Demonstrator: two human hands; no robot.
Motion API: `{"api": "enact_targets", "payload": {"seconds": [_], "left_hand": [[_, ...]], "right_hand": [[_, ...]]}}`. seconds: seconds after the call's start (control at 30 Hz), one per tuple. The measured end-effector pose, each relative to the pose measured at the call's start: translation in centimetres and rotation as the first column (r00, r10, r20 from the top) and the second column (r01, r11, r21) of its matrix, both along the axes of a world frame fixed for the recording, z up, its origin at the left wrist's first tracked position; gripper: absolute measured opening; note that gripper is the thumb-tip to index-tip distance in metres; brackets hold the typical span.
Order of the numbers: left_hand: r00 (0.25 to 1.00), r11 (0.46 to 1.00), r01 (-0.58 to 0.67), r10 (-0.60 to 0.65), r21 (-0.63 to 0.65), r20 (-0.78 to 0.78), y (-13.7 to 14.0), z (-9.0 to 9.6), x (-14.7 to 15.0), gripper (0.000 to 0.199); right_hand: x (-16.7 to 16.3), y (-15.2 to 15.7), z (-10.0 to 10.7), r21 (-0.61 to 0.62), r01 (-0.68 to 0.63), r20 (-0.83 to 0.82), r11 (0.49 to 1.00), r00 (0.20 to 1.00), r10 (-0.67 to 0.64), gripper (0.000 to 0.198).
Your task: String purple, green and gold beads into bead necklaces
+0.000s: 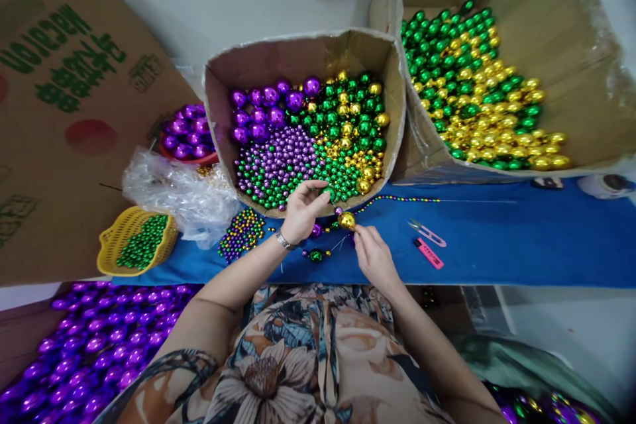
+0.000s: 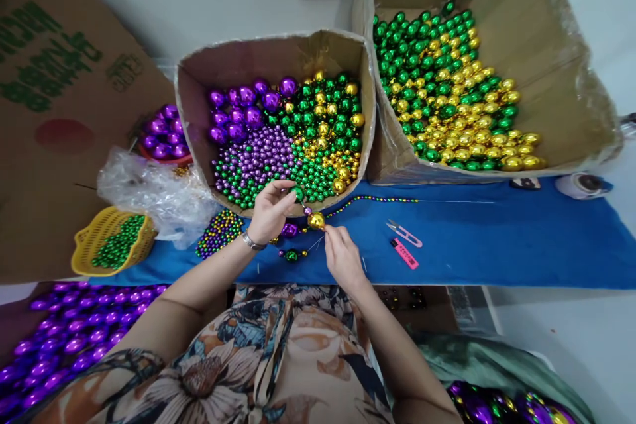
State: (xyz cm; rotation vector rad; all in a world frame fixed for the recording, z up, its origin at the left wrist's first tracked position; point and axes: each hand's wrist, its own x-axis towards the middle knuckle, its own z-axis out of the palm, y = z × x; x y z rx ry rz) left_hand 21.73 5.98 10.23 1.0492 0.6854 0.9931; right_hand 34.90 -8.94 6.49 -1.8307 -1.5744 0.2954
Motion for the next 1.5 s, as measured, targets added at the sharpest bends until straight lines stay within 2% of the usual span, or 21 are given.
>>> {"api": "enact_targets", "payload": {"seconds": [0.13,0.2,0.4,0.53,0.67,0.8,0.97,1.07,1.17,1.37,1.5], "left_hand": [[0.999,0.980,-0.033,0.036,0.198,-0.011,-0.4,-0.5,-0.3,0.039],[0.999,0.971,-0.029,0.032,0.237,-0.009,-0.7,-0.5,-0.4,0.043],[0.999,0.990,-0.052,0.050,0.135,0.014,-1.0,-0.2,-0.7,0.046],[0.999,0.985,-0.045,0.043,0.169,0.019,-0.9,-0.4,-1.0,0.046],[1.000,0.988,-0.029,0.028,0.149,0.013,-1.0,-0.4,-1.2,0.045],[1.000,0.976,0.007,-0.012,0.216,0.020,-1.1,-0.2,-1.4,0.045],[0.996,0.991,0.043,-0.053,0.125,0.078,-1.3,-0.2,-1.6,0.045],[0.988,0.985,0.111,-0.123,0.134,0.088,-1.6,-0.4,-1.7,0.046],[0.989,0.985,0.123,-0.133,0.124,0.071,-1.6,-0.5,-1.8,0.046],[0.994,0.993,0.110,-0.110,0.040,0.008,-1.3,-0.6,-1.8,0.044],[0.973,0.972,0.232,-0.231,0.047,-0.022,-0.4,-0.1,-1.2,0.038]], "right_hand": [[0.5,-0.2,-0.4,0.035,0.045,-0.015,0.998,0.999,-0.045,0.028],[0.5,-0.2,-0.6,0.069,0.050,-0.026,0.996,0.998,-0.048,0.026],[0.3,-0.3,-0.6,0.113,0.067,-0.037,0.991,0.997,-0.063,0.024],[0.3,-0.4,-0.6,0.118,0.043,-0.038,0.992,0.999,-0.039,0.023],[0.2,-0.4,-0.5,0.142,0.050,-0.041,0.989,0.998,-0.044,0.022],[0.1,-0.4,-0.4,0.136,0.027,-0.068,0.990,0.998,-0.018,0.021],[0.0,-0.5,-0.4,0.126,0.014,-0.112,0.992,0.994,0.000,0.022],[-0.1,-0.4,-0.5,0.112,0.004,-0.107,0.994,0.994,0.008,0.022],[-0.3,-0.4,-0.7,0.084,-0.026,-0.111,0.996,0.993,0.035,0.022],[-0.4,-0.4,-0.9,0.007,-0.016,-0.230,1.000,0.973,0.017,0.044],[-0.3,-0.7,-1.1,0.028,-0.008,-0.240,1.000,0.971,0.014,0.046]]}}
